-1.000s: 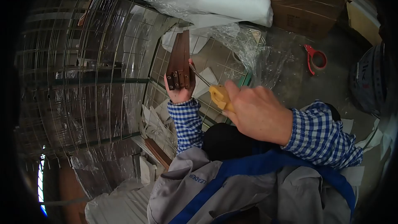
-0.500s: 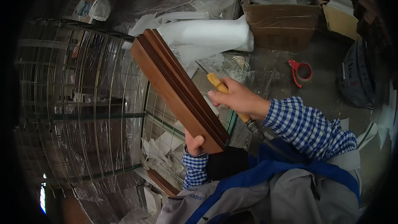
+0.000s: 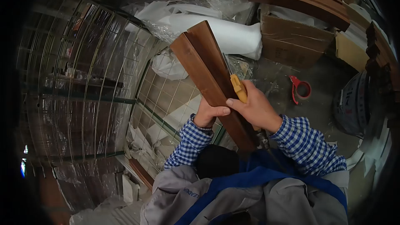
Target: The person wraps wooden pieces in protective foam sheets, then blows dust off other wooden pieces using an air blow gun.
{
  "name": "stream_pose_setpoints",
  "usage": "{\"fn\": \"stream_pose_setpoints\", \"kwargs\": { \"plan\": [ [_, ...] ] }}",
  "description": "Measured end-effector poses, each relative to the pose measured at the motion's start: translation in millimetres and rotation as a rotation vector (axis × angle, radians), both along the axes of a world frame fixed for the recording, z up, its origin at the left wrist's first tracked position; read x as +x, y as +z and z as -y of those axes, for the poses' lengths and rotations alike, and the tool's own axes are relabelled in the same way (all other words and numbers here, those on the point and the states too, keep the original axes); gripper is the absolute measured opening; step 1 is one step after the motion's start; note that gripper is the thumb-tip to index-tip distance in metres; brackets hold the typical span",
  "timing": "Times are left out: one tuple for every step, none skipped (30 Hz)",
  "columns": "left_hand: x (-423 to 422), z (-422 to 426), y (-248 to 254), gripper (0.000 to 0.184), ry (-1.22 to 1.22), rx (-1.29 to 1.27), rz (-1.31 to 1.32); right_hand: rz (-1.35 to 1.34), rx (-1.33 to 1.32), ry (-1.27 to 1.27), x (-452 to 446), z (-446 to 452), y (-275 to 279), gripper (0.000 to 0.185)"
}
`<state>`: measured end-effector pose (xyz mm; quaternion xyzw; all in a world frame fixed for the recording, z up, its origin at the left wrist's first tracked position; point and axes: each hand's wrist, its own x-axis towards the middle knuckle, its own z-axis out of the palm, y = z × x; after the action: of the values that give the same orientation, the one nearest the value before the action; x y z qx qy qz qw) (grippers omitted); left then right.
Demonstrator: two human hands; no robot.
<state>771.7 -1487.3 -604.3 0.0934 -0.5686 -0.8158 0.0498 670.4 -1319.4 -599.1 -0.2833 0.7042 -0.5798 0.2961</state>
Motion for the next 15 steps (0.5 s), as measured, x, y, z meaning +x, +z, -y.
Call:
{"fn": "stream_pose_setpoints", "kwargs": {
  "plan": [
    [1.1, 3.5, -2.7, 0.073, 0.011, 0.013, 0.003, 0.075, -0.044, -0.011, -3.8, -2.8, 2.4, 0.058],
    [2.0, 9.7, -6.3, 0.071, 0.061, -0.097, 0.013, 0.203, -0.028, 0.01, -8.4, -6.4, 14.0, 0.056],
    [1.0, 18.3, -10.0, 0.069, 0.108, -0.211, 0.023, 0.204, -0.019, 0.012, -9.4, -9.9, 24.3, 0.056],
    [-2.8, 30.0, -15.8, 0.067, 0.165, -0.267, 0.015, 0.345, -0.126, -0.006, -10.1, -12.6, 33.1, 0.058],
    [-4.9, 47.3, -24.5, 0.067, 0.171, -0.267, 0.012, 0.483, -0.238, -0.021, -11.4, -14.9, 41.1, 0.06],
    [-5.9, 68.8, -36.0, 0.067, 0.24, -0.441, 0.028, 0.482, -0.24, -0.013, -10.9, -18.9, 46.6, 0.06],
    [-6.3, 90.5, -47.6, 0.067, 0.309, -0.616, 0.049, 0.5, -0.285, 0.047, -7.5, -25.0, 50.2, 0.062],
    [-5.8, 110.7, -59.9, 0.067, 0.317, -0.623, 0.056, 0.523, -0.33, 0.108, -4.1, -31.5, 54.1, 0.064],
    [-3.9, 132.2, -72.6, 0.068, 0.422, -0.812, -0.027, 0.533, -0.333, 0.116, -1.2, -36.1, 62.0, 0.064],
    [-2.5, 154.0, -83.5, 0.07, 0.524, -1.0, -0.11, 0.527, -0.351, 0.188, 1.0, -40.3, 71.3, 0.064],
    [-3.0, 180.0, -94.1, 0.071, 0.59, -1.062, -0.116, 0.523, -0.367, 0.258, 1.8, -43.4, 75.9, 0.065],
    [-8.4, 186.3, -80.3, 0.072, 0.652, -1.12, -0.117, 0.541, -0.362, 0.26, 0.8, -47.0, 77.4, 0.065],
    [-5.8, 187.6, -66.2, 0.073, 0.648, -1.461, -0.254, 0.452, -0.31, 0.269, -1.6, -50.6, 78.6, 0.065],
    [-7.7, 191.3, -57.2, 0.073, 0.639, -1.456, -0.234, 0.363, -0.254, 0.277, -4.5, -52.3, 79.8, 0.065],
    [-10.1, 196.6, -52.0, 0.073, 0.605, -1.527, -0.235, 0.384, -0.237, 0.274, -5.7, -53.3, 81.6, 0.065]
  ]
}}
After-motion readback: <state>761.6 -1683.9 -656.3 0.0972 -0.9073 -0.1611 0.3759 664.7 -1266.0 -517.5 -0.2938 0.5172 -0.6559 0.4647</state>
